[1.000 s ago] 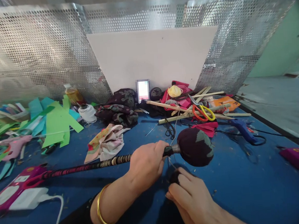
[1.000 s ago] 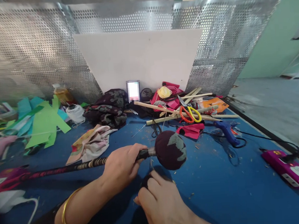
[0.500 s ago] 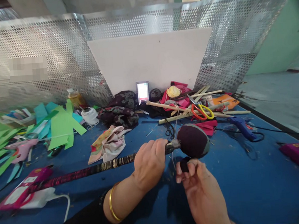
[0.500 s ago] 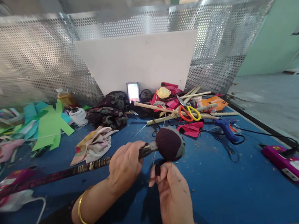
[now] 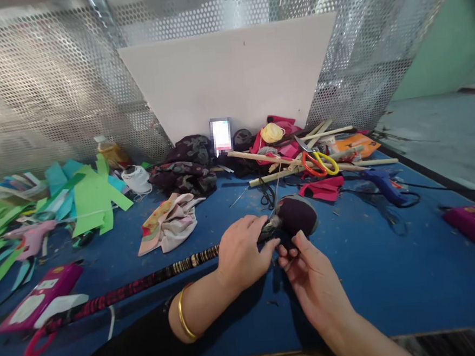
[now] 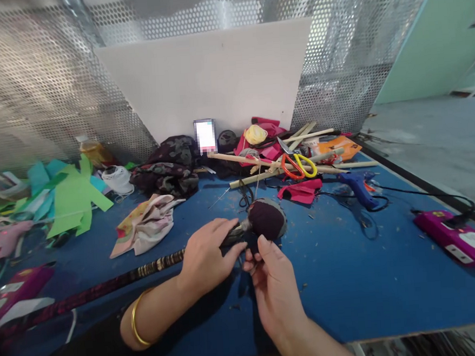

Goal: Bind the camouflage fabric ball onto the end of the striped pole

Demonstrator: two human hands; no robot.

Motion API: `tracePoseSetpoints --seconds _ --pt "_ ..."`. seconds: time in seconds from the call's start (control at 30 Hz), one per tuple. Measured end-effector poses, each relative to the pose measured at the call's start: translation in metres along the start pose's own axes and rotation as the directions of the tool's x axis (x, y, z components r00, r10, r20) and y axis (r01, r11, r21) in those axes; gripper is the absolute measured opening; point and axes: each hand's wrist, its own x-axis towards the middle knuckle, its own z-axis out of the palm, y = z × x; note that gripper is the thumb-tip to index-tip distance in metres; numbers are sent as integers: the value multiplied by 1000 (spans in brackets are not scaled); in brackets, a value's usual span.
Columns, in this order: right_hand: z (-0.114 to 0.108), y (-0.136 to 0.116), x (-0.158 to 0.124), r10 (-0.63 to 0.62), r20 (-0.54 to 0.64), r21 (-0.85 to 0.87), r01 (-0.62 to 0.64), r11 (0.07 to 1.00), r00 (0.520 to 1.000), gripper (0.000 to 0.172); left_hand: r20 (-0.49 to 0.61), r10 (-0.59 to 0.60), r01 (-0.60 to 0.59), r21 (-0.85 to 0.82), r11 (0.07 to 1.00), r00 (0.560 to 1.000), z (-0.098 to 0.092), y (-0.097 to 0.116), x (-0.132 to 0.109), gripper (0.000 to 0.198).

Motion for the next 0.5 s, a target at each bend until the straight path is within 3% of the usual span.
tracePoseSetpoints --seconds 0.1,0.27,0.4,0.5 --pt "0 0 0 42 6 1 -42 999 999 30 -38 -93 90 -65 994 995 0 0 2 13" --pt "-2 -1 -2 77 26 -11 -77 997 997 26 70 -259 264 -71 962 963 -7 2 4 15" --pt "-10 -7 -1 13 120 -362 32 932 993 21 138 -256 271 -109 956 957 -11 0 7 26" --pt "-18 -13 1 -56 256 -649 215 730 965 16 189 -280 306 -124 944 941 -13 -3 8 38"
